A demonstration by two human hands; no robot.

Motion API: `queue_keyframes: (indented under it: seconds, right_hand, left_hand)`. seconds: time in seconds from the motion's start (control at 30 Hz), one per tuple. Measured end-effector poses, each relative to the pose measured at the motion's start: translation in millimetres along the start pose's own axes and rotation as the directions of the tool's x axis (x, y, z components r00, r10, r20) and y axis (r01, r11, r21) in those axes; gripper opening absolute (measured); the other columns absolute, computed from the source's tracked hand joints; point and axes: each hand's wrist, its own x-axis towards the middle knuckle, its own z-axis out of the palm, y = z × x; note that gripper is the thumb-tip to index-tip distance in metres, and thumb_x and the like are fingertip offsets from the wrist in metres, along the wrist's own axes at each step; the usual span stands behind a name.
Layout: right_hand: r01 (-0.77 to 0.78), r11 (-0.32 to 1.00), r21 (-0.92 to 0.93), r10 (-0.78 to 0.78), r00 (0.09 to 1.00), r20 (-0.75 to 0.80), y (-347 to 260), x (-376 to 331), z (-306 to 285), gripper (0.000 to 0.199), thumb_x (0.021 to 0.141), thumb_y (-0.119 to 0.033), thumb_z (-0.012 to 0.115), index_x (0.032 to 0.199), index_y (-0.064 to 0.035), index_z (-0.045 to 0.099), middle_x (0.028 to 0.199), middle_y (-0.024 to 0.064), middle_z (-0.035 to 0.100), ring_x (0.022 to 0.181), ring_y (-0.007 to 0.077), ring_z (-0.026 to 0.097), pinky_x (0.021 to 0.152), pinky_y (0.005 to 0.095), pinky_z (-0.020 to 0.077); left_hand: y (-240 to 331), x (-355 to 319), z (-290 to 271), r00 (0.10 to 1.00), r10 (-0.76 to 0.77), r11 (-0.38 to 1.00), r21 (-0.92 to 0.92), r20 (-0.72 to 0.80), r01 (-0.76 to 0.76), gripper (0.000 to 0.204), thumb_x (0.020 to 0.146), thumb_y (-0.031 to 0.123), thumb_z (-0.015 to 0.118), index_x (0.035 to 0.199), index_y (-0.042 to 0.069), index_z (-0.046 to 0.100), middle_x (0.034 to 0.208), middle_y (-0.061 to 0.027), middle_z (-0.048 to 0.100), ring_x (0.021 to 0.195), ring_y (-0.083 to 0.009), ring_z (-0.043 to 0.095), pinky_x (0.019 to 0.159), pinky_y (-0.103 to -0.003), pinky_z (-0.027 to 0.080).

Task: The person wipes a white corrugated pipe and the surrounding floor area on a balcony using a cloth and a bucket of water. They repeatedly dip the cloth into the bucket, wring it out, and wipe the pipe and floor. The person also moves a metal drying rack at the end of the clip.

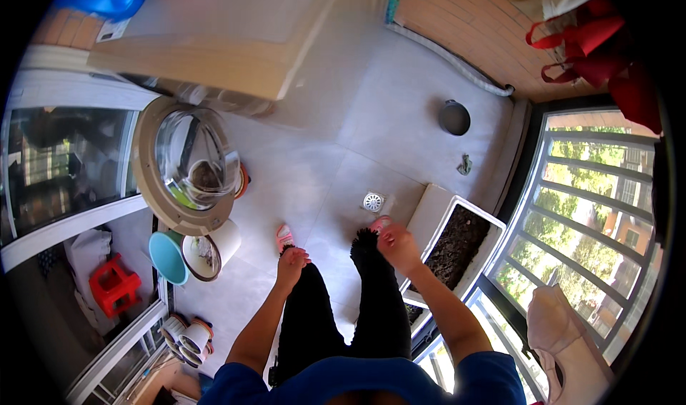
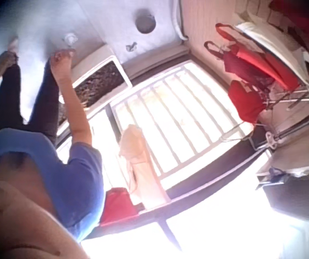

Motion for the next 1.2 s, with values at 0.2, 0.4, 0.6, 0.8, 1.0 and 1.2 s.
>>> queue_keyframes:
  seconds: [0.2,0.4,0.6,0.8,1.0,1.2]
  right_hand:
    - [0.151,0.988,-0.011,-0.141,0.944,0.299,-106,-29,98,0.009,0.067,0.000,0.059,0.075,-0.0031,0.055,0.073,0.0125,0.052,0.063,0.0269,0.055,0.057,0.0320,0.0462]
    - [0.340,0.938,0.065,-0.319,0.778,0.542,-186,-81,253,0.012,0.067,0.000,0.057,0.077,-0.0038,0.052,0.077,0.0118,0.051,0.067,0.0271,0.056,0.058,0.0332,0.0471]
    - [0.668,0.736,0.105,-0.514,0.451,0.730,-263,-104,402,0.008,0.071,-0.006,0.055,0.078,-0.0026,0.051,0.079,0.0104,0.049,0.072,0.0266,0.054,0.063,0.0341,0.0462]
    - [0.741,0.666,-0.082,-0.385,0.436,0.814,-264,-116,552,0.015,0.072,-0.005,0.050,0.086,0.0007,0.050,0.082,0.0142,0.050,0.070,0.0279,0.057,0.056,0.0352,0.0487]
    - [0.800,0.584,-0.140,-0.325,0.388,0.863,-274,-118,604,0.009,0.072,-0.006,0.049,0.077,-0.0013,0.054,0.075,0.0142,0.056,0.072,0.0307,0.059,0.058,0.0384,0.0489]
    - [0.760,0.646,-0.072,-0.292,0.333,0.897,-292,-115,598,0.008,0.074,-0.012,0.052,0.075,-0.0049,0.056,0.077,0.0137,0.058,0.074,0.0333,0.058,0.062,0.0419,0.0463]
  left_hand:
    - [-19,-35,-91,0.999,-0.018,0.998,-0.065,-0.052,0.015,0.014,0.087,0.009,0.044,0.097,0.002,0.051,0.089,-0.0087,0.059,0.079,-0.0174,0.061,0.069,-0.025,0.047]
    - [-69,-81,-219,0.976,-0.052,0.973,-0.229,-0.214,0.001,0.012,0.084,0.003,0.046,0.096,0.002,0.051,0.084,-0.0090,0.059,0.073,-0.0164,0.061,0.062,-0.023,0.046]
    - [-123,-129,-330,0.896,-0.211,0.971,-0.188,-0.391,0.147,0.011,0.084,0.008,0.049,0.093,0.002,0.051,0.080,-0.0087,0.060,0.068,-0.0141,0.060,0.057,-0.022,0.045]
    - [-186,-160,-410,0.851,-0.326,0.910,-0.381,-0.412,0.165,0.016,0.085,0.018,0.051,0.094,0.006,0.051,0.082,-0.0093,0.060,0.070,-0.0185,0.062,0.059,-0.027,0.047]
    - [-208,-184,-464,0.773,-0.453,0.854,-0.465,-0.445,0.233,0.024,0.080,0.014,0.054,0.102,0.006,0.050,0.085,-0.0103,0.061,0.070,-0.0211,0.063,0.057,-0.029,0.048]
    - [-185,-196,-569,0.926,0.280,0.102,-0.951,-0.253,-0.291,0.027,0.083,0.014,0.054,0.109,0.012,0.044,0.095,-0.0052,0.055,0.090,-0.0236,0.054,0.078,-0.037,0.045]
